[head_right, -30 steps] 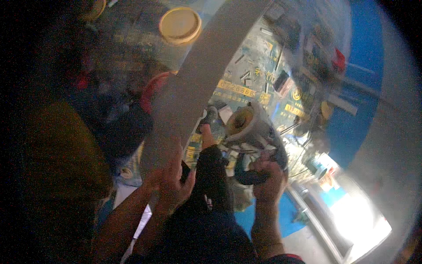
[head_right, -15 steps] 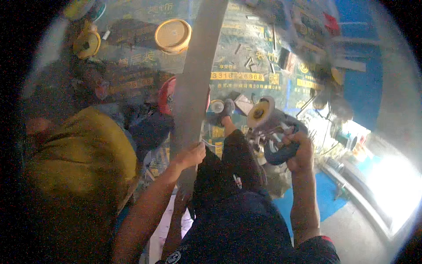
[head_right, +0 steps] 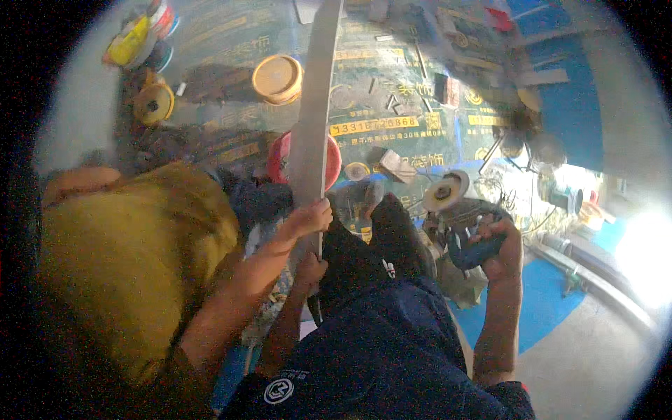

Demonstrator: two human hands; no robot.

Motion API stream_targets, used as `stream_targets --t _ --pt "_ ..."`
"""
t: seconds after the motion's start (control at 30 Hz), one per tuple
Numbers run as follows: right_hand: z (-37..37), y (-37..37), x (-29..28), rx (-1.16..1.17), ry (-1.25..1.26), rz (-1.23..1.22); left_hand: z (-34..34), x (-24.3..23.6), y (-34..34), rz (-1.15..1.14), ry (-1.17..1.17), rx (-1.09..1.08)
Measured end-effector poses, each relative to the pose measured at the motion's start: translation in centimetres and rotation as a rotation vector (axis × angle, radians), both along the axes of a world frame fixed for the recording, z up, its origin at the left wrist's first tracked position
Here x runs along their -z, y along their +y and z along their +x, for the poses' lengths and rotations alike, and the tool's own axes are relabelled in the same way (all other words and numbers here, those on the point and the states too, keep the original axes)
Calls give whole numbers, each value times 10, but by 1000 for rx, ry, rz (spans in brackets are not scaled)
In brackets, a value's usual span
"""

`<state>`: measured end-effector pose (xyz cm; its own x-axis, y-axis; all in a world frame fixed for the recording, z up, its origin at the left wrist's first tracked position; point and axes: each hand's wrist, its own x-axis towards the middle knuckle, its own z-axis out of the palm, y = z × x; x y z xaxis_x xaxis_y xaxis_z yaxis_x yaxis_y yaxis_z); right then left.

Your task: The person uses an angle grinder to cut a rectangular tile. They hold the tile with one hand and guide the grinder along a marked line with the other, completing the cut and separating the piece.

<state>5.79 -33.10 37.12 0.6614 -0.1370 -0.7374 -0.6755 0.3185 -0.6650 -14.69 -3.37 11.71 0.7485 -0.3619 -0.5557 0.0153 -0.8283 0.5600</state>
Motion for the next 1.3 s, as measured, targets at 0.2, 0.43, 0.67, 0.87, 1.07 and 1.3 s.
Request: stream_targets --t 0.2,0.43,0.67,0.87,1.07,1.3 --pt "10 -32 20 -122 33 143 -99 72 -12 -146 537 -967" --pt "6 -81 61 -72 -44 139 -81 58 -1 -183 506 -928" --pt "-18 -74 61 28 53 -33 -101 69 10 -350 224 -910" --pt "-65 -51 56 61 36 40 -98 106 9 -549 88 -805" --pt "-104 -48 68 132 100 98 -123 131 22 -390 19 -979" --pt "-123 -16 62 -5 125 76 -116 104 26 -726 80 -891"
